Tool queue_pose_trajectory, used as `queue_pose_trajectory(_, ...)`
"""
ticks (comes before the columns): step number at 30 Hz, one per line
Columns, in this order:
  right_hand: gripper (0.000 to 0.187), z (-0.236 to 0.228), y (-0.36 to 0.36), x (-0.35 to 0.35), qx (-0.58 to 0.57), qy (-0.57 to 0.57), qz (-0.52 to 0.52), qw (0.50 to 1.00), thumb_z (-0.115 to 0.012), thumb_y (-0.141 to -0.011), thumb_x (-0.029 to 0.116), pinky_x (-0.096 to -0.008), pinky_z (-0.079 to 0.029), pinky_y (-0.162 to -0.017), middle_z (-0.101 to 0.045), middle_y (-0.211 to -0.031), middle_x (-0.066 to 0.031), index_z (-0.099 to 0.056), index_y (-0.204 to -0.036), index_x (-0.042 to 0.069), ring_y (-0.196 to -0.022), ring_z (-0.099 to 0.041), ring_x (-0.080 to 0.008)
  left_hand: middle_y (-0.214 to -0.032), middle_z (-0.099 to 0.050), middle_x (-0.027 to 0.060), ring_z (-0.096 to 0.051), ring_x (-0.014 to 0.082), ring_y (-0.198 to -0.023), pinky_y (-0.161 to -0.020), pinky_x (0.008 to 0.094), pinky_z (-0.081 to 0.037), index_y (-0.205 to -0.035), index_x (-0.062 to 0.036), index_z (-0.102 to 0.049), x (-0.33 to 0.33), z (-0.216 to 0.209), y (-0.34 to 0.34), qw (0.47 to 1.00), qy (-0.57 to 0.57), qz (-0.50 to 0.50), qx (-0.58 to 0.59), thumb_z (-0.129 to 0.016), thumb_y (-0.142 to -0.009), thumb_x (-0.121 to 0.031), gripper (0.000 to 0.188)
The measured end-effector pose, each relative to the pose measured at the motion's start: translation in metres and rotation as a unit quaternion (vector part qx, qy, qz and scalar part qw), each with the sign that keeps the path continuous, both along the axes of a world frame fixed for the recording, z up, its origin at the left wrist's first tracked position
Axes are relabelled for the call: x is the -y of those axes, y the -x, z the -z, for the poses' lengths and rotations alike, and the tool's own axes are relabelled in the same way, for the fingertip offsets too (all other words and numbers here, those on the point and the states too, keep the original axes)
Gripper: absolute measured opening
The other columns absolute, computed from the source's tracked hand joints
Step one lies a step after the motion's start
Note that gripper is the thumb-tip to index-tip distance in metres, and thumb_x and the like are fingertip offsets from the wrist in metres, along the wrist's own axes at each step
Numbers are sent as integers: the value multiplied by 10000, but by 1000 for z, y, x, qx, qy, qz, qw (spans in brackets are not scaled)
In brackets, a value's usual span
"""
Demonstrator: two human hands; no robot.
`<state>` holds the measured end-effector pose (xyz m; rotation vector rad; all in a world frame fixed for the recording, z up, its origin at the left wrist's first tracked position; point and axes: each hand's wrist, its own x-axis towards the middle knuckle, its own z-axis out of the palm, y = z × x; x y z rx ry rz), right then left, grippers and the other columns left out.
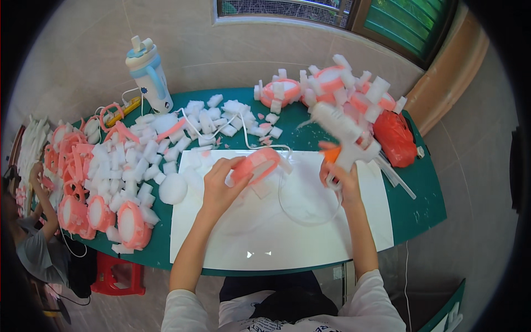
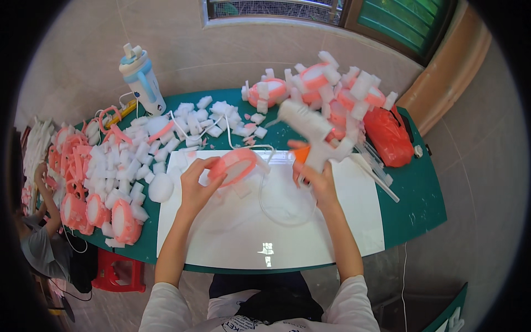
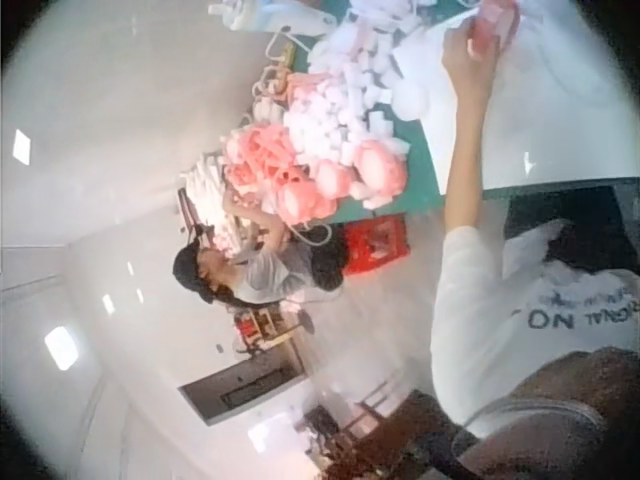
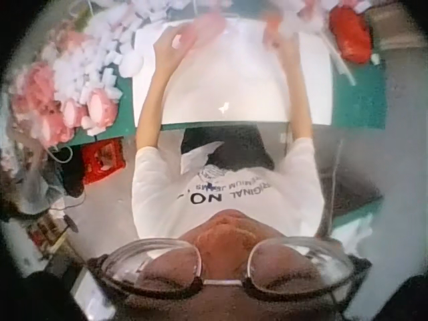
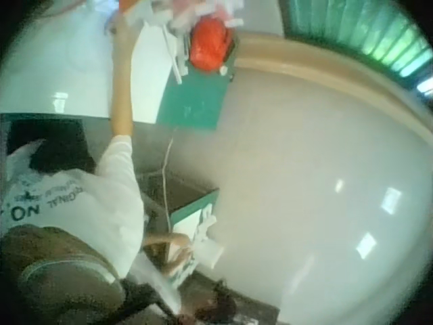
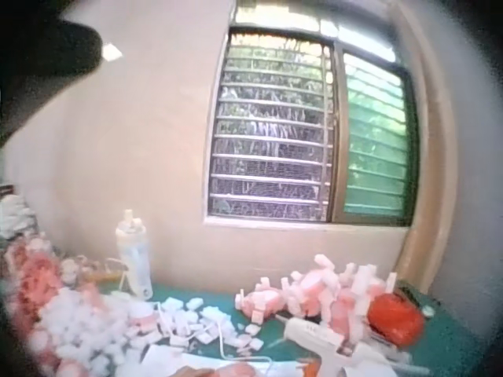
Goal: Using a hot glue gun to assemble pink and white foam pieces into decorative circular shapes.
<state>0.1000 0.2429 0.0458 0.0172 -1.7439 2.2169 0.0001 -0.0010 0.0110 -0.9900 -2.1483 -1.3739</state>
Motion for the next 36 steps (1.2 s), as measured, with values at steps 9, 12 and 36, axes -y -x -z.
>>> queue_pose_trajectory(9, 377, 18, -13, 13, 70, -35, -117, 990, -621, -693, 129, -243, -383, -382, -571, -1014, -183, -531, -1023, -29, -453, -526, -145, -836, -610, 101, -597, 214, -760, -674, 281, -476, -961, -12, -633, -3, 3, -3, 1000, -1, -25, -12, -750, -660, -57, 325)
queue_pose_trajectory(12, 351, 17, -17, 21, 87, -25, -133, 987, -619, -709, 130, -244, -383, -384, -575, -999, -177, -528, -1007, -30, -439, -517, -140, -834, -609, 101, -598, 212, -758, -673, 278, -477, -955, -12, -635, -5, 4, -3, 999, -4, -31, -25, -752, -658, -54, 322)
queue_pose_trajectory(36, 182, 31, -10, 19, 100, -13, -173, 980, -586, -729, 122, -298, -471, -613, -493, -608, -62, -501, -815, -14, -355, -463, -142, -837, -617, 101, -604, 206, -758, -679, 271, -470, -948, 4, -629, -3, 4, -3, 999, -3, -33, -13, -754, -655, -43, 322)
